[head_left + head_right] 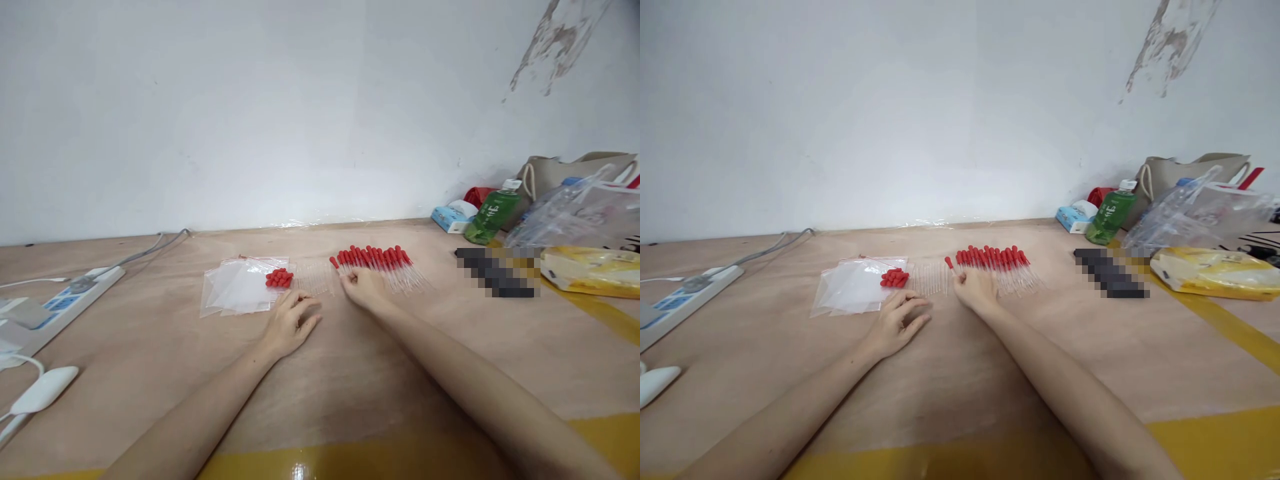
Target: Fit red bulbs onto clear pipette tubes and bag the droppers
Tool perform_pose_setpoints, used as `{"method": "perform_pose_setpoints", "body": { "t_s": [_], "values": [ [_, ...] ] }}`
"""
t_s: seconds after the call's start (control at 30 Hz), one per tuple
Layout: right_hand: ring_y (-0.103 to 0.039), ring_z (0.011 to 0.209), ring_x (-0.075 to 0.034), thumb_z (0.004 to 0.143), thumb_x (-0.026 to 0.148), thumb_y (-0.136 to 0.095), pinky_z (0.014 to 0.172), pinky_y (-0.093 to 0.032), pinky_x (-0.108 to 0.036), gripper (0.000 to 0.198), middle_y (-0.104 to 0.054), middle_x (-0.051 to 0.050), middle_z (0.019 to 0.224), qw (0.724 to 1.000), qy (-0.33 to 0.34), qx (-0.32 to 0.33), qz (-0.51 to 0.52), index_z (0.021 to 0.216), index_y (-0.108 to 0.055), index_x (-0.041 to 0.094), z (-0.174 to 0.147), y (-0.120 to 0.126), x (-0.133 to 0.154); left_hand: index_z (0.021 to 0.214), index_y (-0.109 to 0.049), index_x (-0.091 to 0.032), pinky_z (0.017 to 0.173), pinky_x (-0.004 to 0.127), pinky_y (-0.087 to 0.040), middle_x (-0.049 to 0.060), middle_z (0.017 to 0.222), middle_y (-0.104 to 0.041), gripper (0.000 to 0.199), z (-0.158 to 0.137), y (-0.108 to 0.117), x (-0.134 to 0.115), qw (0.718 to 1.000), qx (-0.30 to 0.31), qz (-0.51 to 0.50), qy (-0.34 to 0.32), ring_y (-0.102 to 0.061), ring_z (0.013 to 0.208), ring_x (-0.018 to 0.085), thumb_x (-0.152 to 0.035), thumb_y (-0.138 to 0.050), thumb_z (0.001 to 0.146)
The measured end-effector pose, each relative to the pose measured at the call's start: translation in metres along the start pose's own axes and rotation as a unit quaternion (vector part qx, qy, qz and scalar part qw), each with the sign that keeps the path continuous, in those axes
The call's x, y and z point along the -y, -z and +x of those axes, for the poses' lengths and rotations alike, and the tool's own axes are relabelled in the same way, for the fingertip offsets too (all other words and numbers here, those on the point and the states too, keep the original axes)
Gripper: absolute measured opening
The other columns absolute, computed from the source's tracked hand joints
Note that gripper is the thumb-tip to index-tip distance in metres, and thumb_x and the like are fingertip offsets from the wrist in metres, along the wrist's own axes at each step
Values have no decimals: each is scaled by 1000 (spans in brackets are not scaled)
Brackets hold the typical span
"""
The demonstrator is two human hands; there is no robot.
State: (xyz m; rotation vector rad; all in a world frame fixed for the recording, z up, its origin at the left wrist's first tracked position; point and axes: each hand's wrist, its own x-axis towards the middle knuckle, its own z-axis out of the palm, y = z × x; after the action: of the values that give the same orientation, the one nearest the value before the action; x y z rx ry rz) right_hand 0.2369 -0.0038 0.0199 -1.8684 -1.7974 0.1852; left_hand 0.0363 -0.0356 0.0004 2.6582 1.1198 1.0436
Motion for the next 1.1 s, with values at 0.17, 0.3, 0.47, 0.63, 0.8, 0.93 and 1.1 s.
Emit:
{"method": "perform_pose_setpoints", "body": {
  "t_s": [0.17,0.3,0.47,0.63,0.8,0.93,1.1],
  "values": [
    [-59,73,-21,80,33,-38,79,-25,-38,32,-66,-8,73,996,-56,-6,-75,68,-63,18,26,-21,15,76,-58,-18,73,32,-40,4,82,-54,13,-2,1,3,1000,-2,-1,24,-50,78,17,-27,-51,82],
    [-59,73,-22,80,34,-37,79,-24,-40,33,-66,-11,75,991,-64,-13,-119,74,-65,16,29,-29,12,62,-47,-18,69,30,-39,2,71,-51,24,-1,3,2,999,-8,10,37,-47,70,15,-31,-50,82],
    [-59,72,-21,81,39,-38,78,-23,-40,34,-66,-8,73,993,-35,-25,-106,73,-64,18,25,-27,9,70,-48,-18,70,31,-37,1,72,-51,15,0,3,0,998,-19,27,59,-47,73,17,-29,-52,80],
    [-58,70,-21,78,38,-43,80,-22,-40,31,-66,-8,71,994,-9,5,-109,71,-65,18,20,-27,18,62,-42,-18,69,30,-38,0,69,-49,21,1,2,3,996,-37,11,77,-46,71,16,-26,-52,79],
    [-59,68,-21,78,33,-41,80,-24,-39,32,-66,-10,72,992,-25,34,-119,72,-67,15,21,-28,25,60,-40,-19,68,30,-38,0,69,-49,23,1,0,6,995,-44,4,86,-46,70,16,-25,-52,78],
    [-59,72,-23,77,33,-42,79,-24,-40,32,-67,-13,77,992,-33,45,-117,75,-68,15,24,-30,28,69,-47,-19,71,31,-38,0,72,-50,12,1,-1,6,995,-48,15,85,-47,73,16,-23,-54,77],
    [-60,75,-23,78,35,-42,78,-25,-39,32,-67,-13,79,992,-18,44,-118,78,-68,15,22,-33,30,63,-42,-18,67,29,-38,-1,67,-47,22,0,-3,5,995,-44,8,85,-45,68,15,-28,-52,80]
  ]
}}
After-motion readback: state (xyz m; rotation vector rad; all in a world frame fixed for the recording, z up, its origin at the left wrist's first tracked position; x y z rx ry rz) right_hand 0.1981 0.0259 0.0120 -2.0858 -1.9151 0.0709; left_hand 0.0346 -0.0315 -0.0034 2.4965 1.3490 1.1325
